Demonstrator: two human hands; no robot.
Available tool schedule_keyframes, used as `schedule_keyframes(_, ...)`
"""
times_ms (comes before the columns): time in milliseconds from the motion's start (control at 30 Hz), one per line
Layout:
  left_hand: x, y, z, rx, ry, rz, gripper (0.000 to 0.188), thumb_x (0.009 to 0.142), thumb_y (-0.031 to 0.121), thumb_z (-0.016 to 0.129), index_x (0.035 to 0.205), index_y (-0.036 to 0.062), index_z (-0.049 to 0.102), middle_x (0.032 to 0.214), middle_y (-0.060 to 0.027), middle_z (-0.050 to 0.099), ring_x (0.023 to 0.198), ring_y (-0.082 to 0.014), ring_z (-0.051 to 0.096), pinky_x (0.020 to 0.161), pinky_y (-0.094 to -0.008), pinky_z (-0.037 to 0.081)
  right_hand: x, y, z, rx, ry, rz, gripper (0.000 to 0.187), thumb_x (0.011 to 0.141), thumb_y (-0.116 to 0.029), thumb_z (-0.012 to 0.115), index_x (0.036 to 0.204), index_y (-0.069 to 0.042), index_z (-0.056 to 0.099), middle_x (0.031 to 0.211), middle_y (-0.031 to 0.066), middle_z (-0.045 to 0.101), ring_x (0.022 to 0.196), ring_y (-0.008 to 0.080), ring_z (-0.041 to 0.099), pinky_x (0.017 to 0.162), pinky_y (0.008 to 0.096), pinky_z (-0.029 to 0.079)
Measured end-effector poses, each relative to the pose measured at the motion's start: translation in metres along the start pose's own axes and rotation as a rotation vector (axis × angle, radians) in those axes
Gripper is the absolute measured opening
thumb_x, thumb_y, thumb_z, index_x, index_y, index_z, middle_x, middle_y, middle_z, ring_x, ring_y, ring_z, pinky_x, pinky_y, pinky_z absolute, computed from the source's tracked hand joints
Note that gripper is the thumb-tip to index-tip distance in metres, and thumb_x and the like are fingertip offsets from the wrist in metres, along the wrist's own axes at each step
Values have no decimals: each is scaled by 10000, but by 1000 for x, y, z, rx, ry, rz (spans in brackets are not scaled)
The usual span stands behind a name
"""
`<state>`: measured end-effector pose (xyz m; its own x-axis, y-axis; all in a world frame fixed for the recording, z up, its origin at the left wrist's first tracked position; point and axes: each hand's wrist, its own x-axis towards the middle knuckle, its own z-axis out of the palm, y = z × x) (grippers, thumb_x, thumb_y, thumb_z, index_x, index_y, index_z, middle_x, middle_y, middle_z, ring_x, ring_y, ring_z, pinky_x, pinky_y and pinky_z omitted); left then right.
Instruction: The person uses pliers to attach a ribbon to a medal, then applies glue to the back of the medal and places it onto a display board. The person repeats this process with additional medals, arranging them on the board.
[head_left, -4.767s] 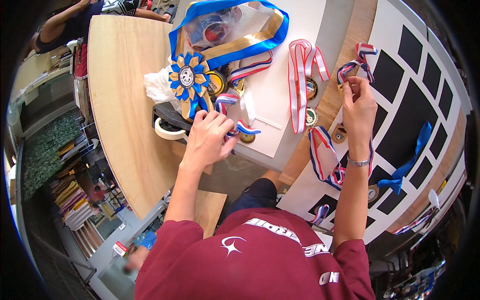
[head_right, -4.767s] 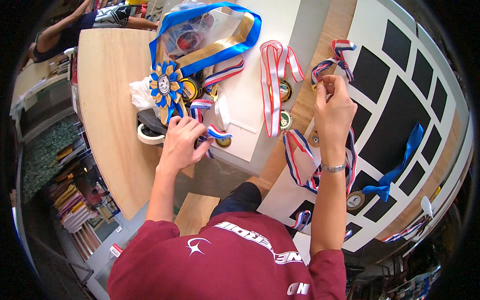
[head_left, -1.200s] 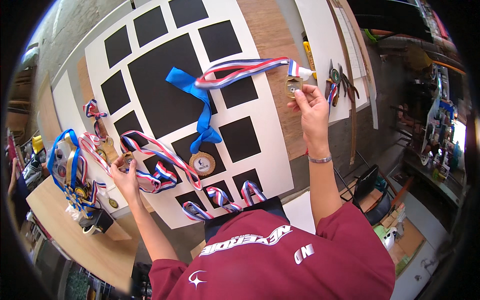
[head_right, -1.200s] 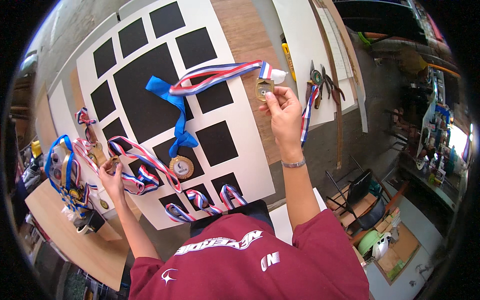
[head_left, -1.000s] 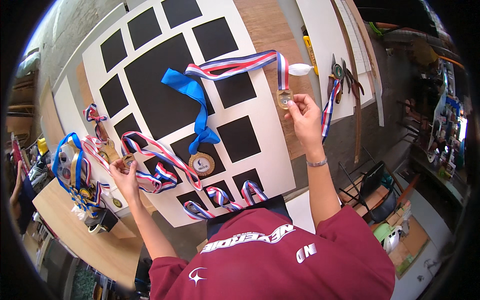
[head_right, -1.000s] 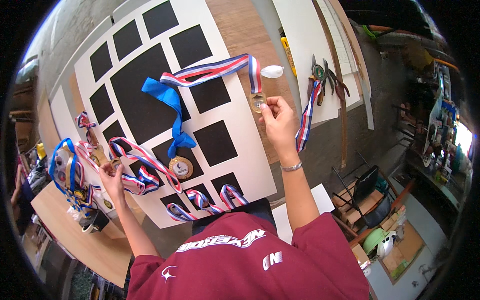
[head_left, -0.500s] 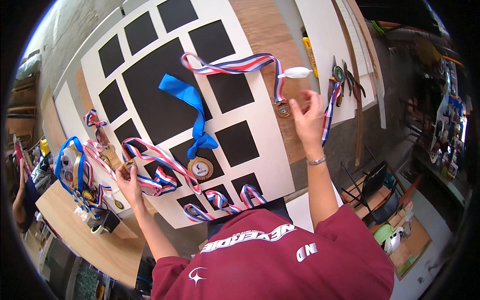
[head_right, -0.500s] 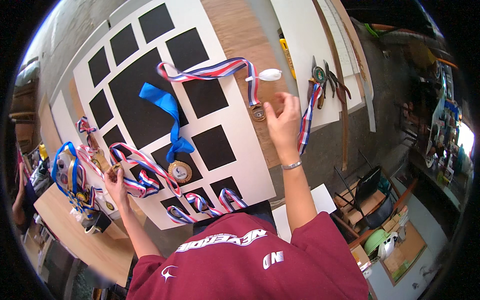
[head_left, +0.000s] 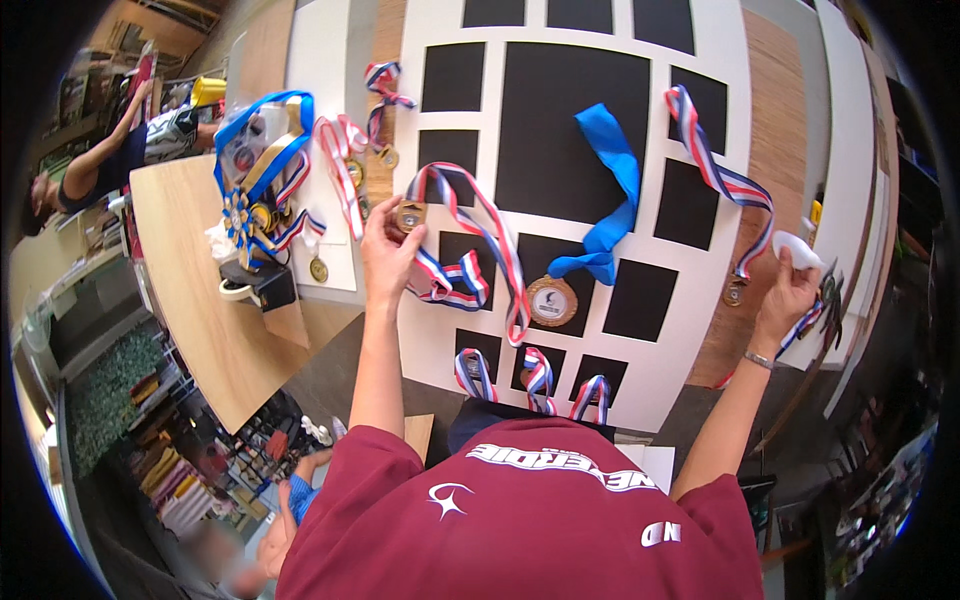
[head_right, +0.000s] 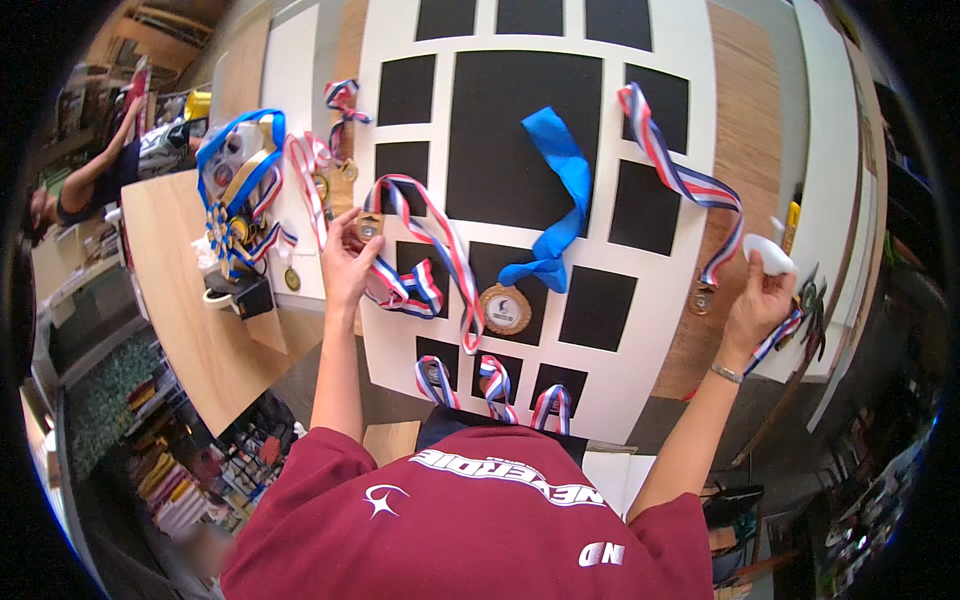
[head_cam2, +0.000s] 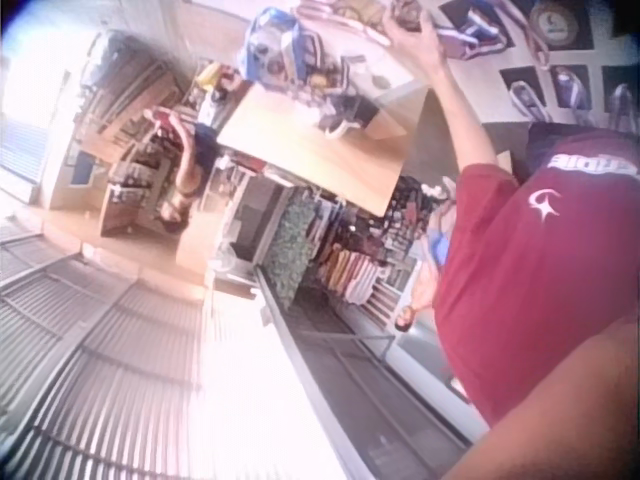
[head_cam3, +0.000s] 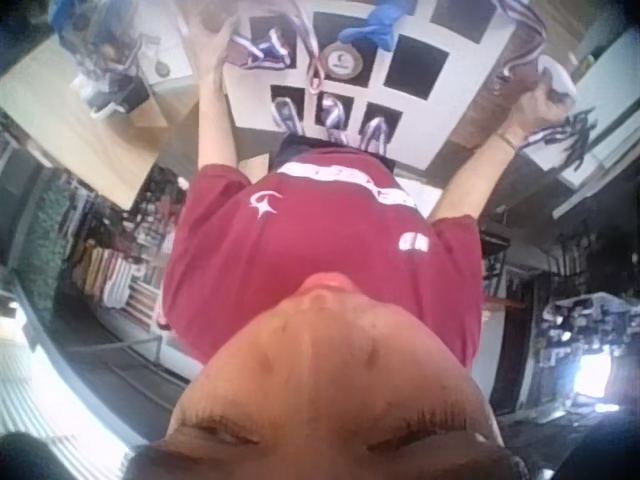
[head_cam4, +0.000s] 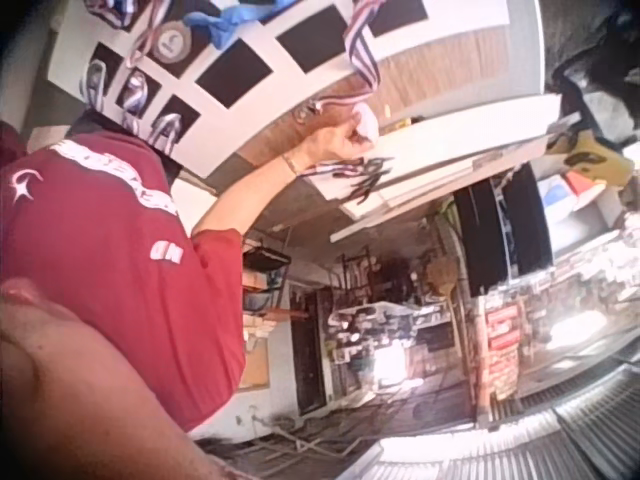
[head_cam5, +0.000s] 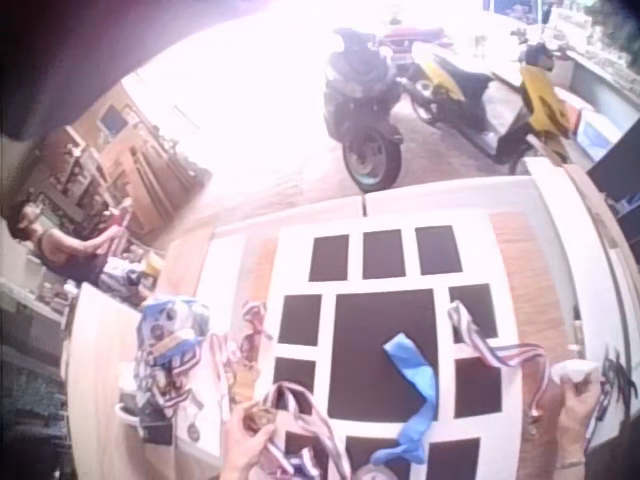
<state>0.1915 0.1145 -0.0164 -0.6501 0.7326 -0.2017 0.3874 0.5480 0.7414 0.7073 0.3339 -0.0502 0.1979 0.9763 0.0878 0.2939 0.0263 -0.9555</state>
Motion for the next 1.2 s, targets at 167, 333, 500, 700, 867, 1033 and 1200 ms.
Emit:
schedule_keyframes(167, -9, 12, 3, 214, 60, 87, 493, 778, 121, 797, 1236, 65, 623, 959, -87, 573, 745, -189, 549, 696, -315, 496, -14, -35, 16, 237, 25, 57, 262, 975, -112, 645, 1181, -14, 516, 1127, 124, 641, 1079, 258, 644, 946, 353, 555)
schedule_keyframes(333, -13, 9, 4, 132, 97, 35, 448, 777, 103, 811, 1181, 26, 634, 905, -44, 589, 702, -114, 537, 661, -265, 476, -39, -74, 46, 340, -63, 116, 384, 1006, -215, 588, 1321, -47, 447, 1194, 172, 613, 1104, 303, 642, 903, 367, 586)
schedule_keyframes(500, -12, -2, 3, -18, 56, -48, 277, 844, 108, 747, 1071, 17, 619, 946, -69, 628, 733, -148, 606, 673, -287, 499, -64, -115, 81, 424, -178, 145, 434, 1032, -294, 526, 1364, -37, 414, 1169, 176, 606, 1076, 276, 647, 802, 317, 584)
schedule_keyframes(700, -15, 18, -14, -880, 84, -388, 225, 961, 22, 609, 1172, 58, 538, 987, -33, 655, 827, -129, 619, 795, -284, 499, -80, -126, 86, 701, -356, 209, 510, 1027, -254, 550, 1439, -30, 349, 1194, 169, 587, 940, 226, 634, 702, 307, 558)
schedule_keyframes(867, -42, 50, -33, -1596, -49, -450, 308, 1071, 246, 421, 1295, 45, 488, 990, -58, 499, 809, -159, 482, 739, -313, 419, -101, -139, 93, 897, -304, 328, 564, 997, -186, 601, 1469, -68, 315, 1293, 200, 544, 1005, 255, 621, 723, 306, 557)
schedule_keyframes(1033, -78, 102, -32, -1963, -339, -510, 430, 1082, 366, 354, 1306, 16, 464, 917, -73, 443, 743, -169, 444, 667, -322, 397, -125, -155, 95, 1072, -490, 399, 599, 944, -148, 681, 1462, -78, 389, 1356, 185, 522, 1279, 301, 537, 946, 340, 547)
schedule_keyframes(1200, -95, 150, -47, -1968, -453, -486, 534, 1084, 420, 294, 1380, -10, 406, 1007, -131, 493, 732, -197, 475, 660, -323, 419, -142, -209, 106, 1137, -468, 515, 499, 982, -231, 635, 1417, -103, 427, 1188, 173, 589, 951, 201, 624, 703, 249, 565)
